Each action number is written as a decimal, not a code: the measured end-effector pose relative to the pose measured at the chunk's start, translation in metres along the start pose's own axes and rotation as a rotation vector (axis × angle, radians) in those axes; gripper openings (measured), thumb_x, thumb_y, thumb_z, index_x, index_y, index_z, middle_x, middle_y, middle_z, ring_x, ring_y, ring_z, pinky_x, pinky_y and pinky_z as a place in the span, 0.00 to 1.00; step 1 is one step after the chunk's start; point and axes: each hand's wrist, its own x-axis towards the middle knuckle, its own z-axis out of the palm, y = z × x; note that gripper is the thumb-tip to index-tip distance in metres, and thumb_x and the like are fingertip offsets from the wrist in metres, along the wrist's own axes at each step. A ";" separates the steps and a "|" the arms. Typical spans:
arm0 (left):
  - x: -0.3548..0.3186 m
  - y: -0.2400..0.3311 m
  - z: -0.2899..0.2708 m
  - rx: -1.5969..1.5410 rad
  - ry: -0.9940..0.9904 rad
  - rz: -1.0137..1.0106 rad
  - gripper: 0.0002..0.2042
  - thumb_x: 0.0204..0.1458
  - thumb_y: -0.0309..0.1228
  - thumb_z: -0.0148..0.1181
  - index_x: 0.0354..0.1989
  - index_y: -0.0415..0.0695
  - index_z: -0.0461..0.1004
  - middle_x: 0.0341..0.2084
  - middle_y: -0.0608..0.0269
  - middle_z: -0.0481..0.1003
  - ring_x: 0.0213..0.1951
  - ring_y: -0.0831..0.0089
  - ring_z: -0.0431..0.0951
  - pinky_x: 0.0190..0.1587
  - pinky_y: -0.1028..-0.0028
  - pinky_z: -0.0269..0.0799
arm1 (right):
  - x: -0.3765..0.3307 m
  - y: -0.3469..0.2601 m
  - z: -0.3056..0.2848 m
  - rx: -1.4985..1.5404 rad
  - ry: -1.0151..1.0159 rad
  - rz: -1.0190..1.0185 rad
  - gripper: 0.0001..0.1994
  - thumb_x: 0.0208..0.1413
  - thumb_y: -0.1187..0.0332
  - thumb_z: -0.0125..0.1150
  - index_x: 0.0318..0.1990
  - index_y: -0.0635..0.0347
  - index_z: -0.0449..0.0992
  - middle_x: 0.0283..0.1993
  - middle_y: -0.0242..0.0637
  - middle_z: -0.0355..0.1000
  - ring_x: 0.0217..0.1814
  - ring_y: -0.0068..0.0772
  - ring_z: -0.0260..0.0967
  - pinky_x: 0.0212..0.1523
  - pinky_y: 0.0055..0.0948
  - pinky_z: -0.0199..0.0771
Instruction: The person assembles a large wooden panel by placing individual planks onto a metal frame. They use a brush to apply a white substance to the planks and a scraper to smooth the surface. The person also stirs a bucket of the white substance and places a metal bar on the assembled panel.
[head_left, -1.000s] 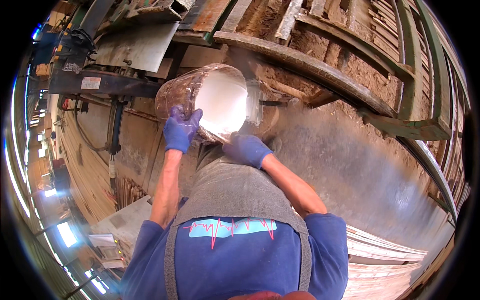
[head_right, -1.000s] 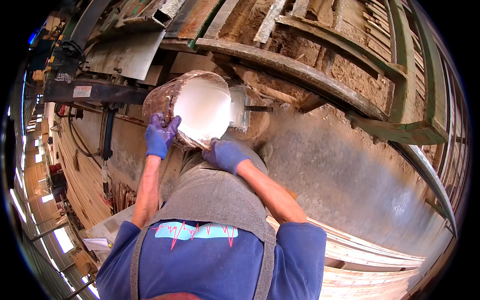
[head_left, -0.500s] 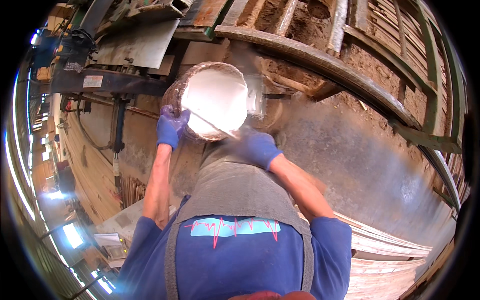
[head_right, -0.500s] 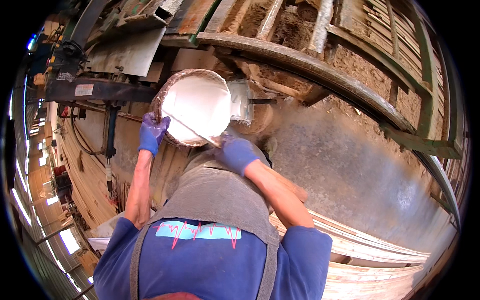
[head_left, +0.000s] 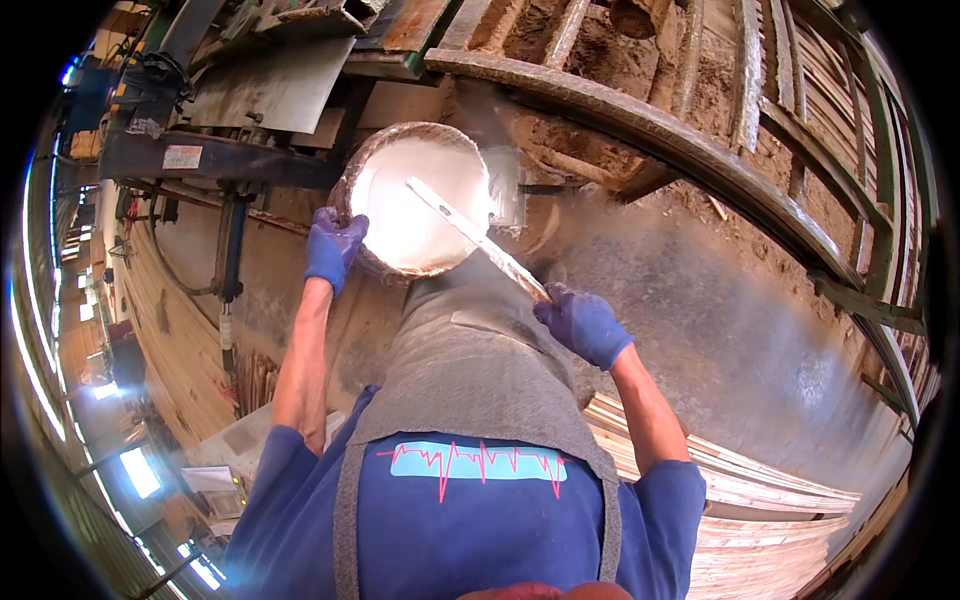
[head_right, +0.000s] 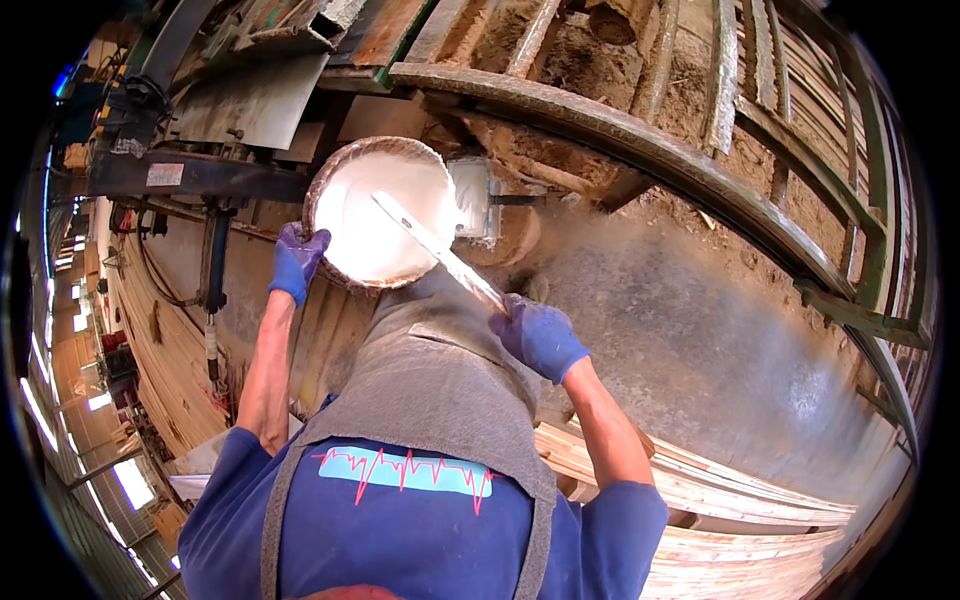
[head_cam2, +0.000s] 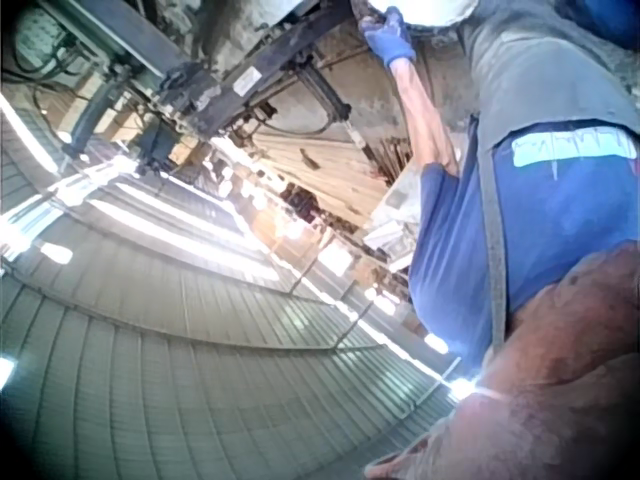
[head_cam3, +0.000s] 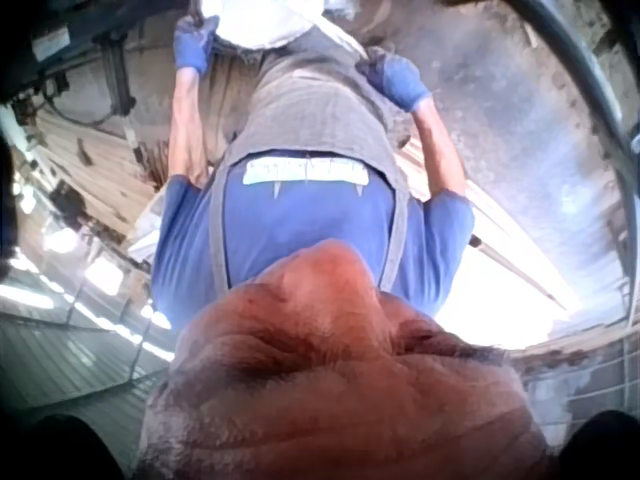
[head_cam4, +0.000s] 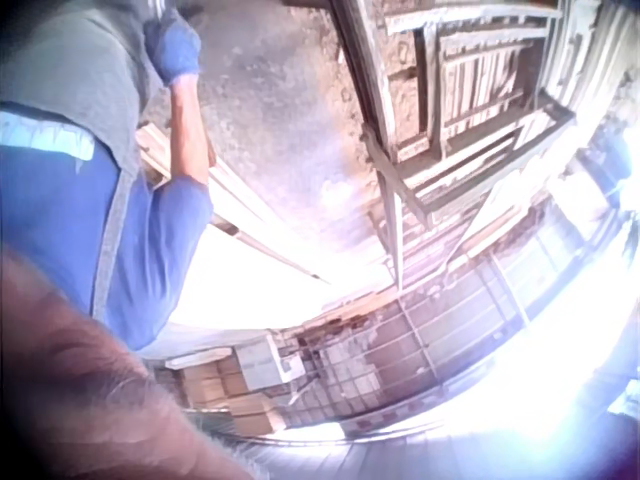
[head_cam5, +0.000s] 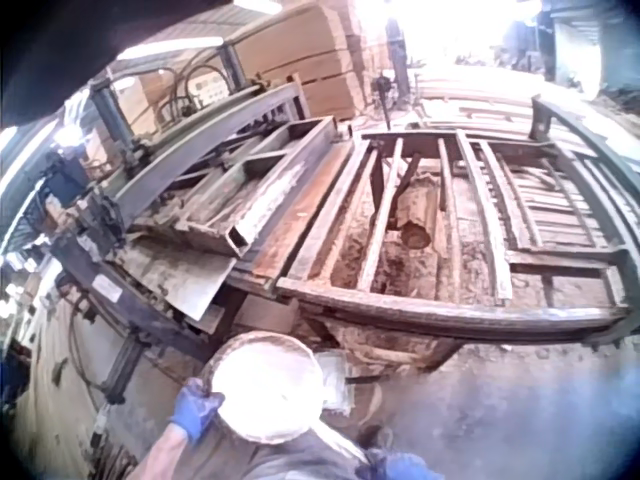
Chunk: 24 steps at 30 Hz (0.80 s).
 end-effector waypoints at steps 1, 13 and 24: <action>0.001 -0.003 0.001 -0.015 -0.015 -0.004 0.28 0.44 0.40 0.69 0.45 0.28 0.70 0.34 0.49 0.79 0.37 0.66 0.77 0.42 0.67 0.73 | -0.001 0.002 0.001 -0.036 -0.009 0.014 0.18 0.60 0.55 0.48 0.41 0.62 0.73 0.39 0.58 0.75 0.43 0.60 0.73 0.44 0.51 0.71; -0.010 0.001 0.005 -0.110 0.000 -0.048 0.29 0.43 0.40 0.71 0.45 0.27 0.70 0.35 0.50 0.78 0.37 0.68 0.76 0.42 0.68 0.73 | -0.076 0.048 -0.026 -0.123 -0.021 0.186 0.21 0.59 0.52 0.50 0.51 0.57 0.75 0.40 0.56 0.76 0.44 0.60 0.74 0.46 0.50 0.72; -0.014 0.023 -0.002 -0.058 0.007 -0.029 0.28 0.44 0.41 0.70 0.44 0.29 0.71 0.35 0.47 0.79 0.38 0.64 0.78 0.42 0.66 0.73 | -0.072 0.021 -0.059 -0.044 -0.010 0.144 0.18 0.59 0.53 0.51 0.42 0.58 0.76 0.34 0.57 0.75 0.39 0.61 0.73 0.41 0.51 0.71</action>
